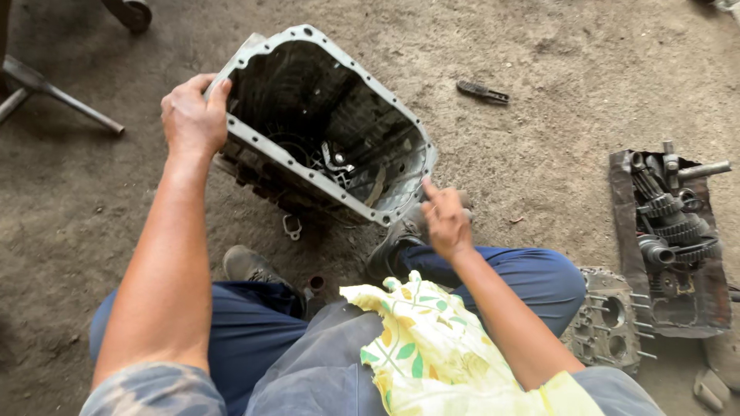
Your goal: The person cleans the edges and interior surfaces of a large metal engine casing using a cloth and by hand. They wipe around the rim and the inner compartments of the component.
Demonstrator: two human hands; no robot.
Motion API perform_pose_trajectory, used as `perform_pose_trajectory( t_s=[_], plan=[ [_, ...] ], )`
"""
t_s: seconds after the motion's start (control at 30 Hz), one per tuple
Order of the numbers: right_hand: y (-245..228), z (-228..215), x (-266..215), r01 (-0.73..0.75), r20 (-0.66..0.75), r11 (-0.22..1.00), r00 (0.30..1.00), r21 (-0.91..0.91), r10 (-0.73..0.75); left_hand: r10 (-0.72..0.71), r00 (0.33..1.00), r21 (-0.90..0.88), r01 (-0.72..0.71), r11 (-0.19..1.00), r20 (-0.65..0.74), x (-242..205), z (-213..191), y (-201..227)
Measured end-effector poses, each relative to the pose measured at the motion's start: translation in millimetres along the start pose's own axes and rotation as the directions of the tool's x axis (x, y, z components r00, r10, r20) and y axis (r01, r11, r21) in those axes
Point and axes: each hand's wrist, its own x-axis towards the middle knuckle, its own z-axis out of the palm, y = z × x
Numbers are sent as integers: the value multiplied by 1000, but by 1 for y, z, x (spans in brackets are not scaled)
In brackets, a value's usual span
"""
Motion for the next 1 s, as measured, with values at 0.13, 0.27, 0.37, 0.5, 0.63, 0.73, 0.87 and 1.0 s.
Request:
perform_pose_trajectory(
  t_s=[0.13, 0.27, 0.37, 0.5, 0.63, 0.73, 0.87, 1.0],
  plan=[
    [-20, -5, -11, -110, 41, 970, 994, 215, 104, 13, 1000, 29, -13, 999, -19, 5, 0, 1],
    [-18, -1, -9, -167, 6, 968, 986, 189, 169, 4, 1000, -4, -4, 1000, 13, 1, -1, 1],
    [-14, 6, -5, -76, -139, 969, 984, 234, 111, -36, 999, -1, 36, 999, 3, 3, 3, 5],
    [-22, -1, -20, -114, -26, 981, 992, 154, 120, -6, 1000, 53, 5, 999, 9, 2, 0, 10],
    [-10, -8, -6, -226, 7, 974, 974, 29, 226, -93, 995, 33, 91, 995, 42, 2, 1, 10],
    [-8, -10, -4, -220, 9, 975, 976, 33, 220, -95, 995, 50, 94, 994, 23, 3, 0, 13],
    [2, -6, 2, -246, -87, 969, 966, -36, 242, -63, 998, 36, 63, 997, 12, 1, -1, 11],
    [19, 2, 37, -344, -63, 932, 939, -116, 338, -104, 994, 35, 102, 994, 39, 2, 1, 9]
  ],
)
